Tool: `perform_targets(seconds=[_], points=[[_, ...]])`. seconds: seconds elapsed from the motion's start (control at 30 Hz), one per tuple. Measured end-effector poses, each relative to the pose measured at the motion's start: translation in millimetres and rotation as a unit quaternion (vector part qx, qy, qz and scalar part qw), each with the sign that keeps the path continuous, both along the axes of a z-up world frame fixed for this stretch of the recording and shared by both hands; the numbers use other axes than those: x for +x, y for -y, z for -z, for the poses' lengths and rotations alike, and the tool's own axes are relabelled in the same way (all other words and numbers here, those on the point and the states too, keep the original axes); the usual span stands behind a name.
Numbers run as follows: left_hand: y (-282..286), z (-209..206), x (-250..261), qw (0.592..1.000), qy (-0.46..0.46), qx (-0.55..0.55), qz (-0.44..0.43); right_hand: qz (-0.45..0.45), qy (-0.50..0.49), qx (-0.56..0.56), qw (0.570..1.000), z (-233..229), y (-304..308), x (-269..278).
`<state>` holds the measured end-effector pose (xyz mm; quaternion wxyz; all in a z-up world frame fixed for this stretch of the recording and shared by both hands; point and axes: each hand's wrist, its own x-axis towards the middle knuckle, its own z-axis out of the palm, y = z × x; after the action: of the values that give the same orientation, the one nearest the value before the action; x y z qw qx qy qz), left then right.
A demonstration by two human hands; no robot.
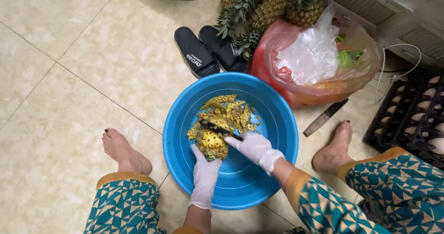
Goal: Peeling a pineapple and removing its eyes using a knife over a plastic basin
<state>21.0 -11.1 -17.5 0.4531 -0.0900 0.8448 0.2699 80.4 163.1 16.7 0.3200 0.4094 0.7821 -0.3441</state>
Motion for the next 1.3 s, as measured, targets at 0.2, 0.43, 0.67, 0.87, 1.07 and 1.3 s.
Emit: perform_targets(seconds=[0.2,0.43,0.67,0.87,1.07,1.3], points=[[-4.2,-20.2,-2.8,0.999,0.022,0.006,-0.038,-0.034,0.019,0.033,0.999,8.0,3.4,37.6],[1.4,12.6,1.2,0.984,0.017,0.092,-0.151,0.0,0.021,-0.03,0.999,-2.4,-10.8,-15.7],[4.4,-4.3,2.7,0.994,0.012,0.059,-0.096,-0.029,0.017,-0.008,0.999,11.1,-12.8,-8.8],[16.6,13.2,13.4,0.996,-0.004,0.061,-0.06,0.013,0.001,-0.019,1.0,29.6,-13.5,-22.3],[11.1,0.7,5.0,0.994,0.025,0.064,-0.084,0.159,-0.009,-0.116,0.98,-15.8,-6.5,-5.5],[12.5,-28.9,-6.9,0.836,0.227,0.235,-0.441,0.086,0.031,-0.083,0.992,-9.6,-1.8,18.0]])
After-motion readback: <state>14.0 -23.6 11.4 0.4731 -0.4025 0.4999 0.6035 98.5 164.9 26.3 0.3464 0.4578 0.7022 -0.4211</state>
